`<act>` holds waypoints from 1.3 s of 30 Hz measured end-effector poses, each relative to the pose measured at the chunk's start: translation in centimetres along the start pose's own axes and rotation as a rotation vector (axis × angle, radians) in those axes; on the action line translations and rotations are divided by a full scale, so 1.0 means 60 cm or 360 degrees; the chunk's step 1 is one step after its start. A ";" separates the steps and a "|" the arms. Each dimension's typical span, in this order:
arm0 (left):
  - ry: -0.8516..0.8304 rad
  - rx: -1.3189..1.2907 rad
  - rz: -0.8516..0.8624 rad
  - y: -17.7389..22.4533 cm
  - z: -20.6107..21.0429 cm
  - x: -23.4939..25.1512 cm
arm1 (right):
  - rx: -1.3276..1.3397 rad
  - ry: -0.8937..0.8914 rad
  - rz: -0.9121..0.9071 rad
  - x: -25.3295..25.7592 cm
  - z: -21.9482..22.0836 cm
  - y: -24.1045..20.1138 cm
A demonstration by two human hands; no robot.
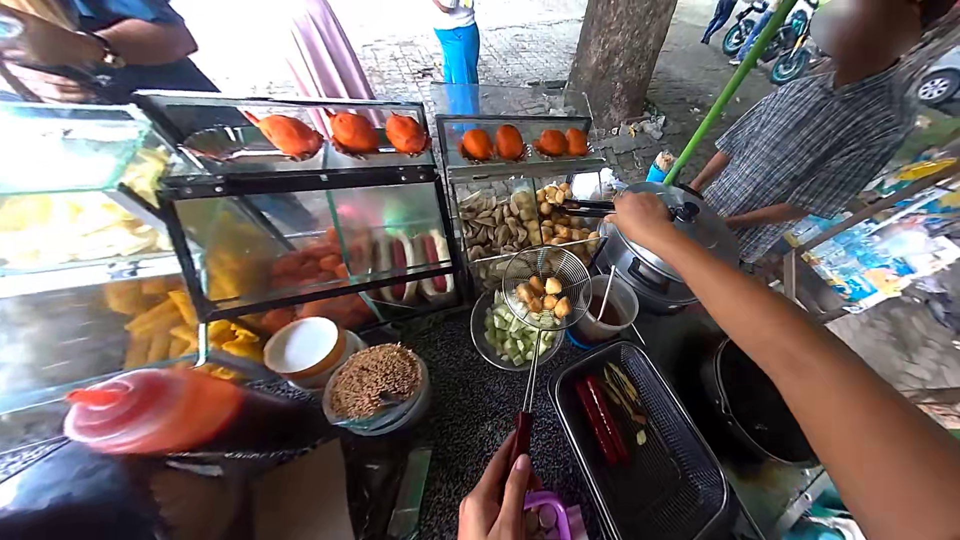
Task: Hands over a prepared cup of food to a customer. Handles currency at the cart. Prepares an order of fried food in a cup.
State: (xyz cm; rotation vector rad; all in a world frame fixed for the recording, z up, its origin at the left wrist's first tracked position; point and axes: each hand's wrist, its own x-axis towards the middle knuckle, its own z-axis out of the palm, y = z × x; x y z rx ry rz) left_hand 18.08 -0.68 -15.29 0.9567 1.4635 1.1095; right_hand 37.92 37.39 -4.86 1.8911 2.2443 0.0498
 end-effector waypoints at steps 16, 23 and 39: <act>-0.0016 -0.0171 0.0079 0.015 -0.012 0.002 | -0.0269 0.0961 -0.0981 -0.272 -0.032 0.102; -0.0012 -0.0217 0.0115 0.013 -0.020 -0.018 | -0.0108 0.0688 -0.0915 -0.266 -0.034 0.109; 0.0030 -0.0125 -0.0043 -0.001 -0.031 -0.016 | -0.0113 0.0030 0.0152 -0.067 -0.048 -0.012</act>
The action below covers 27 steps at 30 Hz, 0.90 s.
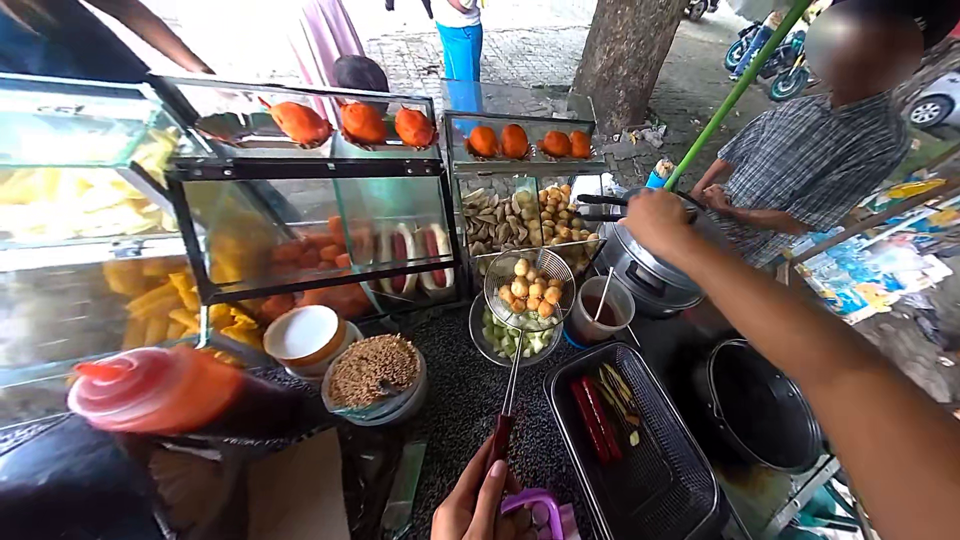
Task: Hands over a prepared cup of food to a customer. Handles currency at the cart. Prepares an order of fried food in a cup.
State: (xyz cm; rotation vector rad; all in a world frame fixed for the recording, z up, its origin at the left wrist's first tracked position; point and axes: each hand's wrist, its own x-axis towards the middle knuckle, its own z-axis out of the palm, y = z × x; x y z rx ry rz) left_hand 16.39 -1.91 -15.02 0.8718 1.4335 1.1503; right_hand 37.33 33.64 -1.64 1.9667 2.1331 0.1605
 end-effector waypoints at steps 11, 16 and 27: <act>-0.0040 0.0053 -0.0016 0.006 0.013 0.015 | -0.0003 0.0017 -0.0133 0.100 0.068 -0.029; -0.0025 0.0059 0.0016 0.006 0.023 0.034 | 0.0072 0.0338 -0.0416 -0.016 0.031 0.074; -0.0003 0.0020 0.0068 0.009 0.028 0.026 | 0.0268 0.0397 -0.0745 -0.186 0.011 0.144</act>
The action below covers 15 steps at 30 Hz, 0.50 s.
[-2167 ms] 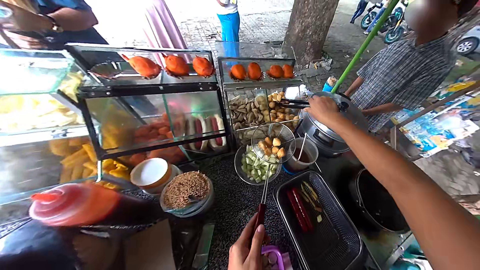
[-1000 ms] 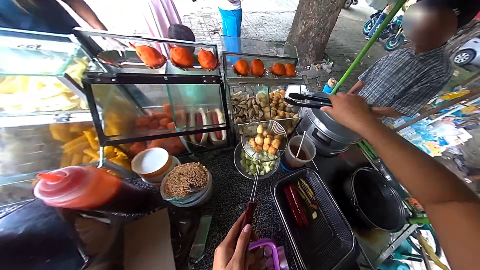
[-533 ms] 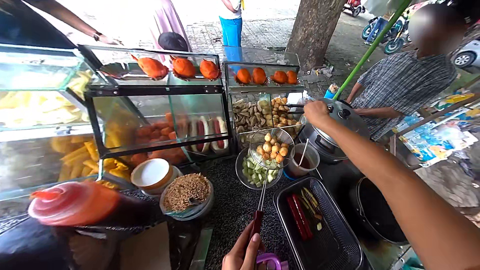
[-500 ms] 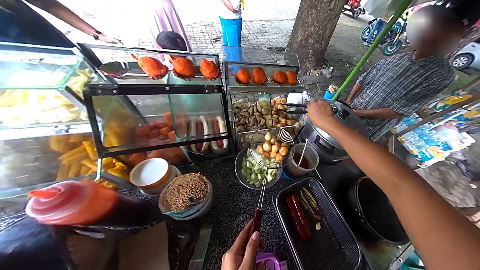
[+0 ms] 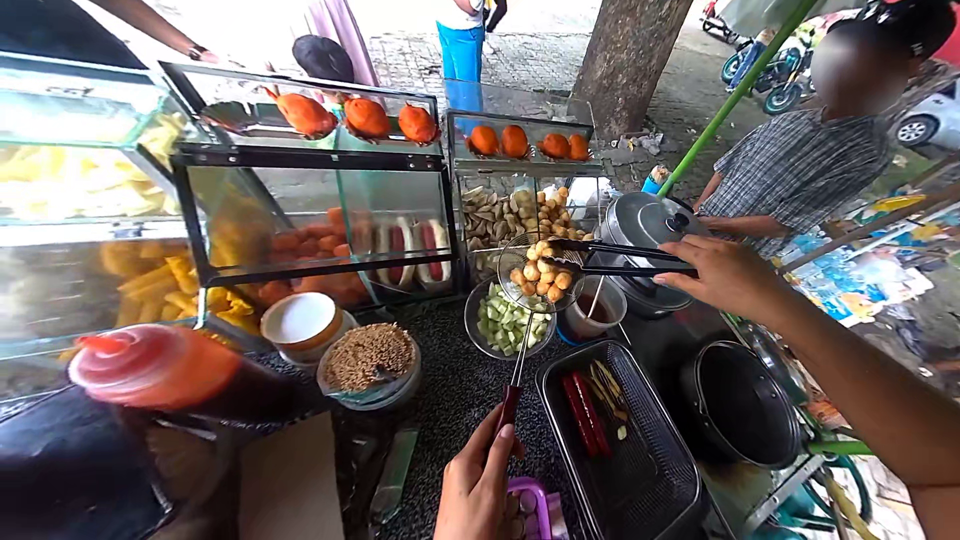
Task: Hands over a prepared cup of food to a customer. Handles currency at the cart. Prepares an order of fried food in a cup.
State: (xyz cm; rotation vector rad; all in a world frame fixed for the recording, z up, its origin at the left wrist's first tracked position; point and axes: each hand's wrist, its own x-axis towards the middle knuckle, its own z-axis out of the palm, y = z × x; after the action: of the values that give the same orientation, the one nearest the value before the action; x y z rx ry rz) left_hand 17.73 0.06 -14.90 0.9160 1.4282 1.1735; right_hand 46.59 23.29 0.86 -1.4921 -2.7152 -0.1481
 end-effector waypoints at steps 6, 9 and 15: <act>-0.0008 0.0019 0.0037 -0.002 -0.008 -0.016 | 0.0011 -0.0035 -0.0056 0.005 -0.009 0.001; 0.0007 0.0026 0.0050 -0.005 -0.013 -0.020 | 0.0061 0.0009 -0.0080 0.009 -0.015 0.004; 0.0037 0.0047 0.0069 -0.017 -0.024 -0.026 | -0.0103 -0.0065 0.0377 0.097 -0.016 0.000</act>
State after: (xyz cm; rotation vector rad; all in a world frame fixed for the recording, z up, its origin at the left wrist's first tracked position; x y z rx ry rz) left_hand 16.63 -1.96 -15.53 0.9611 1.4542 1.2017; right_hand 43.49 28.08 2.30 -1.8384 -2.5592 -0.2001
